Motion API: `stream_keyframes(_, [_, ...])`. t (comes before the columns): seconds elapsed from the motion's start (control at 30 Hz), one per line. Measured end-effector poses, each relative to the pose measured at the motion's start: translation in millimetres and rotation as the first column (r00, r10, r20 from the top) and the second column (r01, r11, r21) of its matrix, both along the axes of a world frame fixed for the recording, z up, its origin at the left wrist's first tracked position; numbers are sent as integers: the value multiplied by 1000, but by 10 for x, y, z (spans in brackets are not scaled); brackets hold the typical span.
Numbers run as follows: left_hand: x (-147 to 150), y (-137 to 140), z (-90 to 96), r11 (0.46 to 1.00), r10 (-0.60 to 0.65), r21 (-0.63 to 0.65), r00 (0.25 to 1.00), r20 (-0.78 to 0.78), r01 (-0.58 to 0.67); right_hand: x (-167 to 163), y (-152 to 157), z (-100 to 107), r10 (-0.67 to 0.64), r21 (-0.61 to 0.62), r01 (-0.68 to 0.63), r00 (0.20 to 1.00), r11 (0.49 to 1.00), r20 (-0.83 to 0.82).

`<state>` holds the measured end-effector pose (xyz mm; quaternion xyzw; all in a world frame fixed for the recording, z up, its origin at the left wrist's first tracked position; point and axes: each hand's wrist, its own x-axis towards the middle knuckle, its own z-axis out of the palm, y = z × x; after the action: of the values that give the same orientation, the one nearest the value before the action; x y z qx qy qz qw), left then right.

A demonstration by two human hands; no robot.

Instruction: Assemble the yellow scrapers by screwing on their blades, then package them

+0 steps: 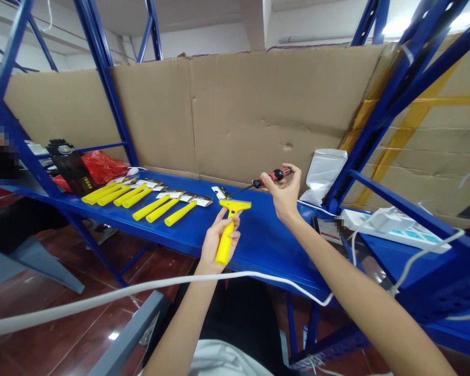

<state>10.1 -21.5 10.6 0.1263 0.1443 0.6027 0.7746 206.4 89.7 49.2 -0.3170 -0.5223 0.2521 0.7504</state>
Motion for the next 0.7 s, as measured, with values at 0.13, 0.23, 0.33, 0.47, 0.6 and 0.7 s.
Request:
stream_keyframes(0.13, [0,4,5,1000,0,-15,1000,8,0,-16,-2,-32,8,-11,-7,999,1000,48])
stream_keyframes(0.23, [4,11,-4,1000,0,-10,1000,13,0,-26,-9,-38,-5,-6,6,998,1000,57])
stream_keyframes(0.33, [8,17,-11,1000,5,-8,1000,5,-5,-32,-17,-36,-9,-8,9,998,1000,56])
stream_keyframes(0.47, [6,18,-11,1000,7,-12,1000,7,-7,-36,-27,-26,-1,-21,3,998,1000,62])
stream_keyframes(0.6, [0,15,-7,1000,13,-22,1000,16,-12,-45,-41,-10,9,-23,-8,999,1000,49])
stream_keyframes(0.7, [-2,13,-5,1000,11,-18,1000,12,-11,-55,-51,-4,13,-15,-13,999,1000,43])
